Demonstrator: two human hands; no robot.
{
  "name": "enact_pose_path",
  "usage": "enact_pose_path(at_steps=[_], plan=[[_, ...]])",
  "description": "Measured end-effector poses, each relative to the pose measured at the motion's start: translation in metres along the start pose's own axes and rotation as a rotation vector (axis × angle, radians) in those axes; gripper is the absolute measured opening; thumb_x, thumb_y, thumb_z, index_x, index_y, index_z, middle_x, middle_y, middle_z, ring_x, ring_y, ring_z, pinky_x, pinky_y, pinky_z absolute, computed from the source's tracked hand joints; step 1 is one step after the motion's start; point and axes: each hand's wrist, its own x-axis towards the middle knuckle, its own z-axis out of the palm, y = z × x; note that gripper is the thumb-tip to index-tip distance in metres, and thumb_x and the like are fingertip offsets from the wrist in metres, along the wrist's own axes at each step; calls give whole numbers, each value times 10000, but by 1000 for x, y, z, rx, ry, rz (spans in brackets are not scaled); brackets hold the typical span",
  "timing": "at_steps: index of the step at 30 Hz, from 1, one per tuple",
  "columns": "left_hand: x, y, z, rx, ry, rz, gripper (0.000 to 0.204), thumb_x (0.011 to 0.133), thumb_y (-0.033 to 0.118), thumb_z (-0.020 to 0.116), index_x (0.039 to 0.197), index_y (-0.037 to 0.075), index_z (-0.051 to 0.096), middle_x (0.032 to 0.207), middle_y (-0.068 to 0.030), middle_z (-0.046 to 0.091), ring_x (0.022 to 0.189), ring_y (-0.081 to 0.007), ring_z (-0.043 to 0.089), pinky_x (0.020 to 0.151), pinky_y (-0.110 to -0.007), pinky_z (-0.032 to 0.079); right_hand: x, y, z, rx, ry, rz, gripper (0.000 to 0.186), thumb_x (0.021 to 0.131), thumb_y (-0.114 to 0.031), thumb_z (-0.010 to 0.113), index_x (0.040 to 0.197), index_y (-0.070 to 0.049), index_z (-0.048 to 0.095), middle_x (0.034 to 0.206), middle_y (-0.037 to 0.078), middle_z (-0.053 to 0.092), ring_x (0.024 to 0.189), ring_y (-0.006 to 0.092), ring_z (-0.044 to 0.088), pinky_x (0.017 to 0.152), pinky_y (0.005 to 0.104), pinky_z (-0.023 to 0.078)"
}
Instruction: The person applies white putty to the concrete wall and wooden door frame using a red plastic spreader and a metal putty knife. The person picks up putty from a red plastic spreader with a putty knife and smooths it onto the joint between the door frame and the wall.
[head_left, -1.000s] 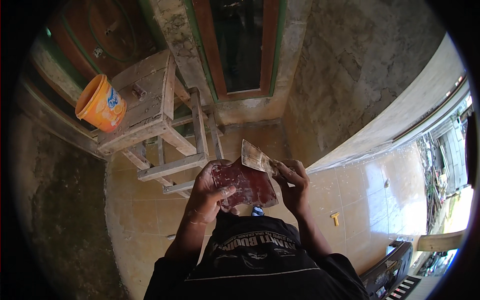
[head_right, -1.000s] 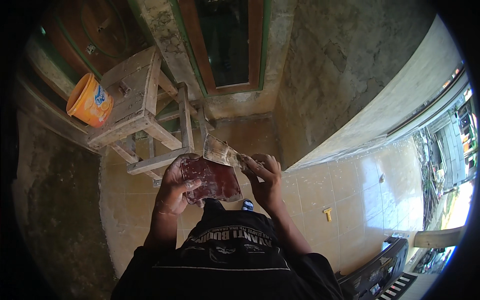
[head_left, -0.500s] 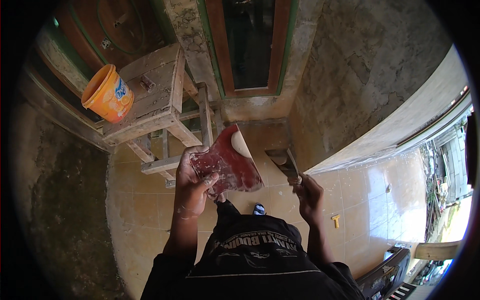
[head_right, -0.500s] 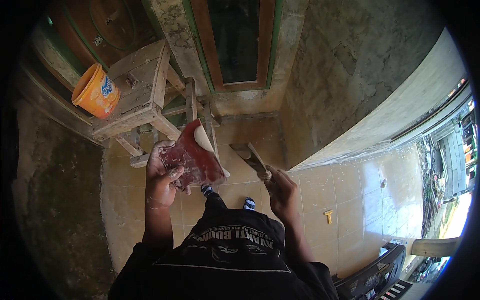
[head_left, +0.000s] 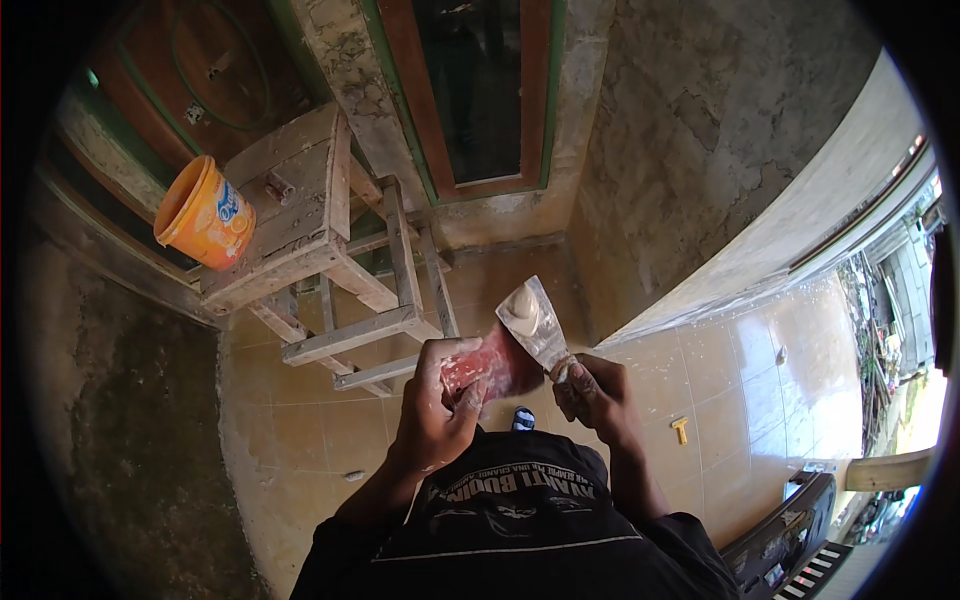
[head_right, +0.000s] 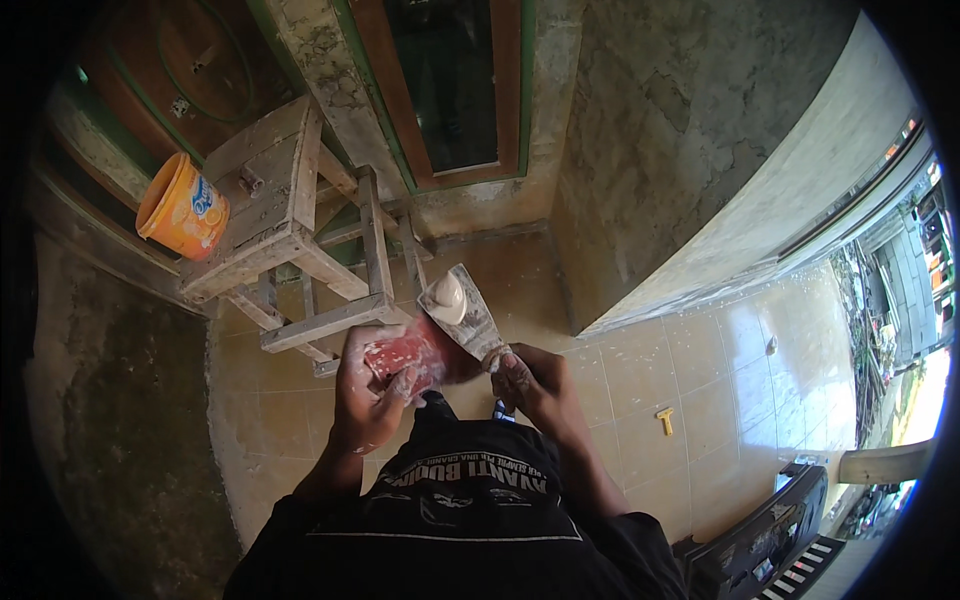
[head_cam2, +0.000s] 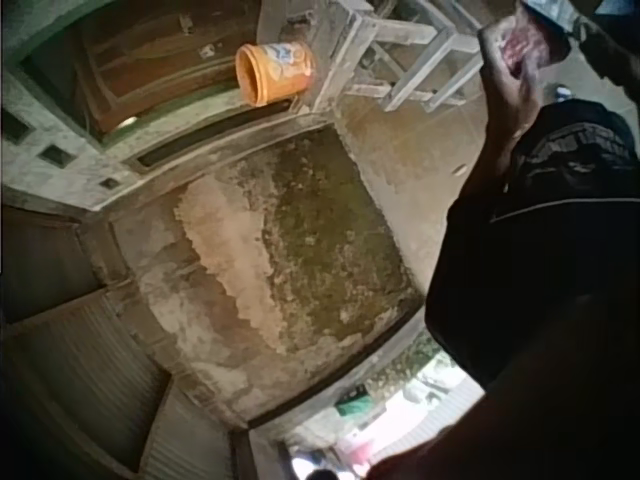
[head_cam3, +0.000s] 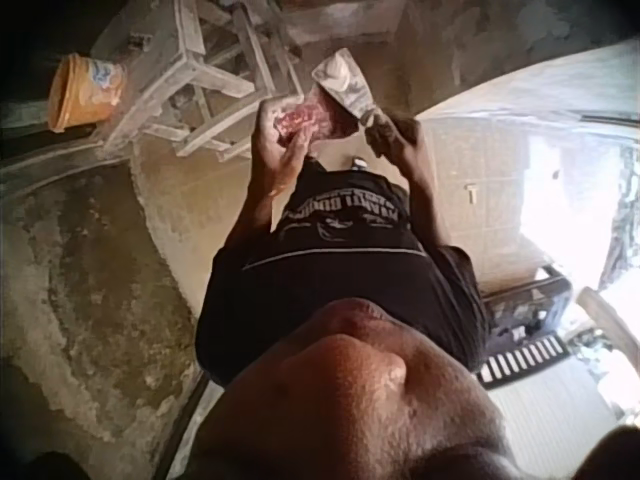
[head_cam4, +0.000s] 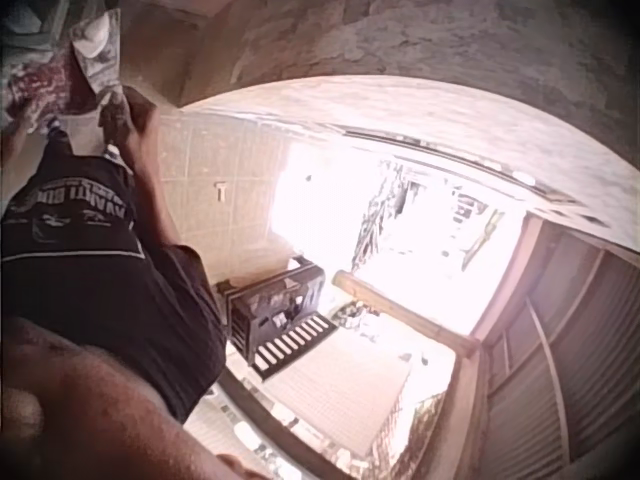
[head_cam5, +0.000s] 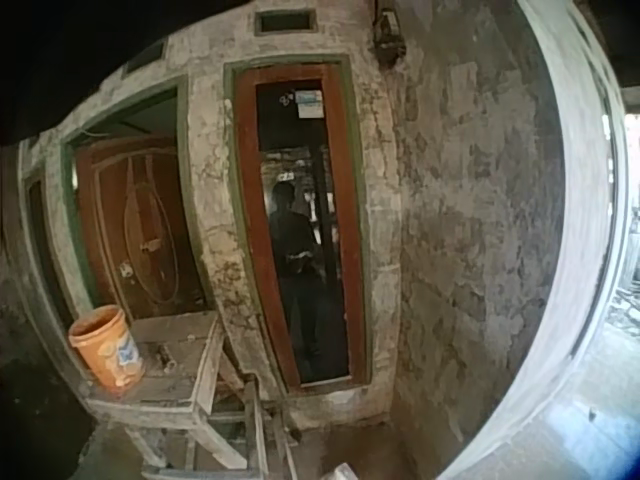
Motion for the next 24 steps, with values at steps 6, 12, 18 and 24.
enact_pose_path(at_steps=[6, 12, 18, 24], plan=[[13, 6, -11, -545, -19, -429, 456, 767, -68, 532, 1170, 40, 348, 984, -139, 556, 743, -193, 623, 482, -318, 576, 16, 16, -2, -177, 244, -406, 287, 847, -104, 615, 1106, 19, 593, 851, 66, 579, 745, 114, 531, 628, 232, 425], [22, 0, -15, -748, -94, -486, 436, 743, -43, 570, 1135, 17, 389, 950, -129, 575, 684, -196, 633, 412, -296, 553, 32, 36, -4, -618, 315, -660, 370, 712, 76, 645, 1062, -43, 624, 951, 111, 589, 828, 227, 572, 696, 302, 450], [25, -8, -26, -846, -111, -483, 419, 720, -36, 580, 1111, 1, 433, 924, -125, 585, 642, -184, 634, 374, -269, 528, 38, 38, -12, -925, 374, -826, 381, 655, 93, 664, 1004, -59, 638, 941, 119, 590, 885, 297, 555, 743, 354, 452], [29, -11, -36, -906, -133, -457, 416, 721, -25, 580, 1111, -1, 437, 919, -118, 583, 655, -175, 629, 375, -255, 522, 35, 48, -23, -926, 388, -863, 377, 649, 91, 659, 991, -68, 641, 925, 114, 593, 886, 292, 552, 756, 351, 447]])
